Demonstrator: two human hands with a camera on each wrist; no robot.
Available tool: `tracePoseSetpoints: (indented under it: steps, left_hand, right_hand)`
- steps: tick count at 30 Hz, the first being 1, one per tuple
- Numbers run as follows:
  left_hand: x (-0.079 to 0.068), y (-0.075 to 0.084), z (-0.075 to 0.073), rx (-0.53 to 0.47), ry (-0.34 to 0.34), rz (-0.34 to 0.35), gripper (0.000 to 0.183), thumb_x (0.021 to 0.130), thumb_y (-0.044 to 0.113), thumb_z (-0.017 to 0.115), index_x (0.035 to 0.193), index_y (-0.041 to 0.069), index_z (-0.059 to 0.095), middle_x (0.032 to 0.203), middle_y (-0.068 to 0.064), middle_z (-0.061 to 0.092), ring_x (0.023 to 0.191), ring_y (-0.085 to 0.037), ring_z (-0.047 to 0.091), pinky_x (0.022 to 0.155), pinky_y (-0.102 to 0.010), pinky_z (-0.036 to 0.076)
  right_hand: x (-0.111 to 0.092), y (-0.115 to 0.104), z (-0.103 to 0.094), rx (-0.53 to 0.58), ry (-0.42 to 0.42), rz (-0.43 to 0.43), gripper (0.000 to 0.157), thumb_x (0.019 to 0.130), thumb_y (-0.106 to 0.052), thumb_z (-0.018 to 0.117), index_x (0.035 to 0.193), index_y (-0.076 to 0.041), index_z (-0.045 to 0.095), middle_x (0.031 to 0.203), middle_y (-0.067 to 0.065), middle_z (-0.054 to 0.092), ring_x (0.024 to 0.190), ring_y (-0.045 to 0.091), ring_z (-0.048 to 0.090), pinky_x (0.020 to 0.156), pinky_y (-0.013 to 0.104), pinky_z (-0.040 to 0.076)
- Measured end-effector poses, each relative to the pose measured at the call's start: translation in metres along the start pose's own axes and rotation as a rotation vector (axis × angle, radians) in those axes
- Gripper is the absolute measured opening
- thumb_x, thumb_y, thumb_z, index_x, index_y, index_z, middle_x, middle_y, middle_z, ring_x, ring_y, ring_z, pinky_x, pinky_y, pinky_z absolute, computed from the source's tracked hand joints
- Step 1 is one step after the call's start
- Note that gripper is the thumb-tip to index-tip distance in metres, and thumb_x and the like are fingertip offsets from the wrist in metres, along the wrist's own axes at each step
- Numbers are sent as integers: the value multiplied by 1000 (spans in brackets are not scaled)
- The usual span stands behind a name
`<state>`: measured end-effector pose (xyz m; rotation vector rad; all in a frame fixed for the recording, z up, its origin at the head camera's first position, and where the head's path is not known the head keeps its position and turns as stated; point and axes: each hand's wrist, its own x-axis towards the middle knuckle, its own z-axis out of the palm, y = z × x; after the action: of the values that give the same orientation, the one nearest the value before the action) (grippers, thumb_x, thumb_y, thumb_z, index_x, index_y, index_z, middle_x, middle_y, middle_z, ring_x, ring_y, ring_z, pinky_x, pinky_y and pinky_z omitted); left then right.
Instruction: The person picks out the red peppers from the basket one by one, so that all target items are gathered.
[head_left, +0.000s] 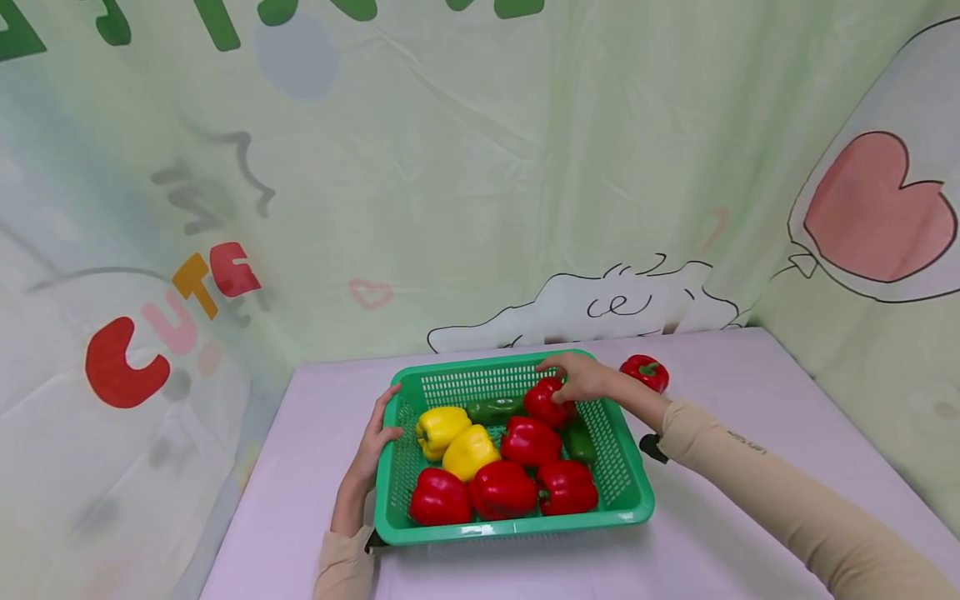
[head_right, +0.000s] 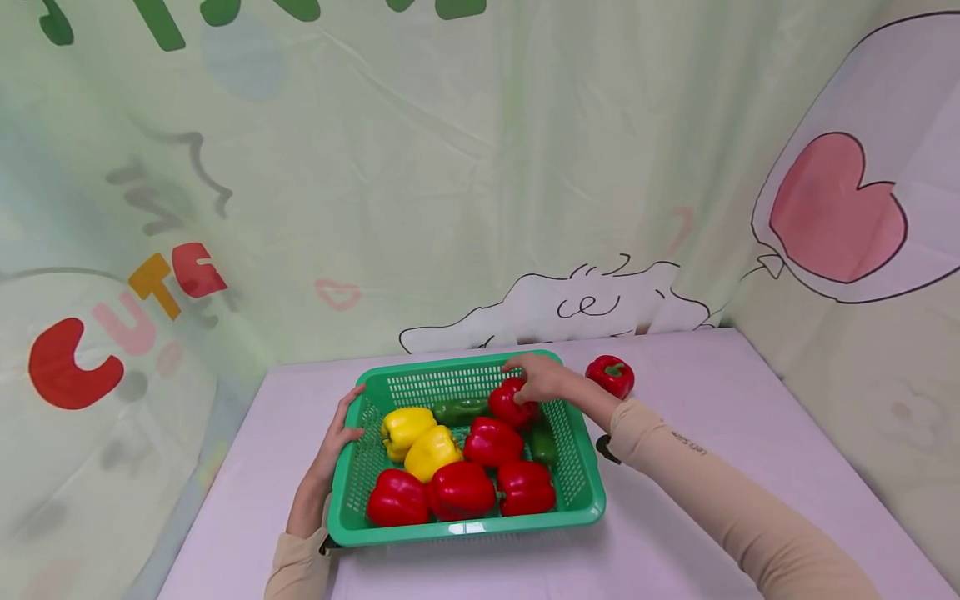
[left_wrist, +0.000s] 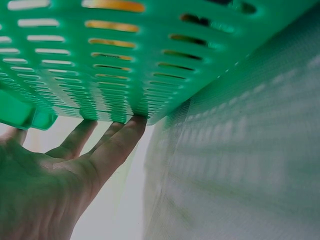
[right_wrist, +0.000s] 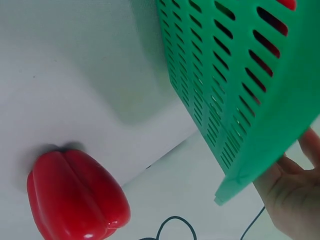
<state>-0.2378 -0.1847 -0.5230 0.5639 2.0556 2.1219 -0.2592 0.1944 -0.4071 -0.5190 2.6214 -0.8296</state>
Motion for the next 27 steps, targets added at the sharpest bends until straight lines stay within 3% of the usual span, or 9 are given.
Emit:
tracePoseSetpoints:
  steps: [4, 10, 22, 27]
  left_hand:
    - [1, 0, 0, -7, 2, 1, 70, 90, 2, 39, 156, 17, 19, 161, -16, 14, 140, -45, 26, 102, -59, 36]
    - [1, 0, 0, -8, 7, -4, 71, 90, 2, 40, 156, 18, 19, 161, -15, 14, 140, -44, 26, 102, -59, 36]
    - [-1, -1, -1, -8, 6, -13, 71, 89, 2, 39, 156, 17, 19, 161, -16, 14, 140, -44, 25, 103, -60, 34]
    - [-1, -2, -2, -10, 5, -7, 70, 90, 3, 41, 156, 17, 20, 161, -16, 15, 140, -44, 26, 102, -55, 37]
  right_hand:
    - [-2, -1, -2, -24, -20, -28, 53, 81, -5, 73, 131, 1, 58, 113, 21, 61, 100, 33, 57, 72, 36, 56]
    - [-4, 3, 0, -29, -24, -88, 36, 78, -5, 75, 113, -3, 66, 110, 14, 62, 98, 29, 56, 72, 35, 56]
    - [-6, 5, 11, 18, -17, -92, 33, 78, -15, 81, 99, -4, 58, 100, 10, 56, 90, 24, 52, 66, 29, 51]
    - [-7, 7, 15, -31, 39, -137, 30, 76, -14, 82, 93, -5, 59, 94, 8, 55, 89, 23, 49, 65, 29, 49]
